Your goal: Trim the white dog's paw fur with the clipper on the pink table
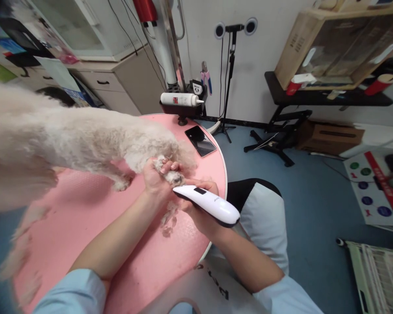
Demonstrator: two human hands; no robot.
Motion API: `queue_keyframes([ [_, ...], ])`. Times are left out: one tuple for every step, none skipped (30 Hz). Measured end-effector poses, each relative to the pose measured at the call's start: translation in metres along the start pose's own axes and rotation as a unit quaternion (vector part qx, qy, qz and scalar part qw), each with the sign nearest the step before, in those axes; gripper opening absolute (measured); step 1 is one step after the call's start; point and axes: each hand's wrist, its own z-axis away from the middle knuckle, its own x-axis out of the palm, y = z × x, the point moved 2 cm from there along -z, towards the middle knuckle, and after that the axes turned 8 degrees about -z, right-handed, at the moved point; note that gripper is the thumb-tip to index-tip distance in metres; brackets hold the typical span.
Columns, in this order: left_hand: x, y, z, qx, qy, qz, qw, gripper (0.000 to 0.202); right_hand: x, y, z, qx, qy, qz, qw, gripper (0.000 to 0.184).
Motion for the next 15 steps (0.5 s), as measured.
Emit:
queue_keyframes([
  [0.0,-0.0003,0.0003,0.005,0.001,0.001,1.0,0.027,0.001,0.0002,0.0006,-0.004,-0.008,-0.003,1.0,0.05],
  [0.0001,-0.0004,0.0006,0.009,0.002,0.003,1.0,0.027,0.0019,0.0004,0.0014,-0.005,-0.014,-0.004,1.0,0.051],
  [0.0002,-0.0006,0.001,0.011,0.001,0.006,1.0,0.027,0.0026,0.0005,0.0022,-0.008,-0.018,-0.003,1.0,0.051],
  [0.0004,-0.0007,0.0014,0.011,-0.001,0.009,1.0,0.027,0.0031,0.0002,0.0031,-0.017,-0.021,0.0,1.0,0.051],
  [0.0006,-0.0007,0.0018,0.01,-0.003,0.011,1.0,0.026,0.0033,-0.0005,0.004,-0.033,-0.024,0.007,0.999,0.049],
  [0.0006,-0.0006,0.0021,0.009,-0.005,0.013,1.0,0.026,0.0033,-0.0014,0.0048,-0.052,-0.03,0.016,0.998,0.046],
  [0.0005,-0.0005,0.0024,0.008,-0.006,0.013,1.0,0.025,0.0034,-0.0023,0.0056,-0.072,-0.039,0.025,0.996,0.041],
  [0.0004,-0.0003,0.0025,0.009,-0.007,0.011,1.0,0.025,0.0033,-0.003,0.0064,-0.086,-0.045,0.032,0.995,0.036],
  [0.0002,-0.0001,0.0025,0.011,-0.007,0.006,1.0,0.025,0.0033,-0.0033,0.007,-0.091,-0.049,0.035,0.994,0.032],
  [-0.0001,0.0,0.0023,0.014,-0.006,0.002,1.0,0.025,0.0033,-0.0031,0.0075,-0.087,-0.051,0.032,0.994,0.031],
  [-0.0004,0.0,0.0021,0.016,-0.004,-0.002,1.0,0.025,0.0036,-0.0026,0.0081,-0.077,-0.051,0.026,0.995,0.032],
  [-0.0007,-0.0001,0.0018,0.02,-0.002,-0.003,1.0,0.025,0.0041,-0.0018,0.0086,-0.066,-0.05,0.018,0.996,0.033],
  [-0.0007,-0.0003,0.0016,0.021,-0.001,-0.001,1.0,0.024,0.0048,-0.0009,0.0092,-0.056,-0.051,0.013,0.997,0.036],
  [-0.0005,-0.0005,0.0015,0.021,-0.001,0.003,1.0,0.024,0.0057,0.0002,0.0097,-0.049,-0.054,0.011,0.997,0.04],
  [-0.0002,-0.0008,0.0016,0.021,-0.002,0.009,1.0,0.024,0.0067,0.002,0.01,-0.04,-0.065,0.016,0.997,0.042],
])
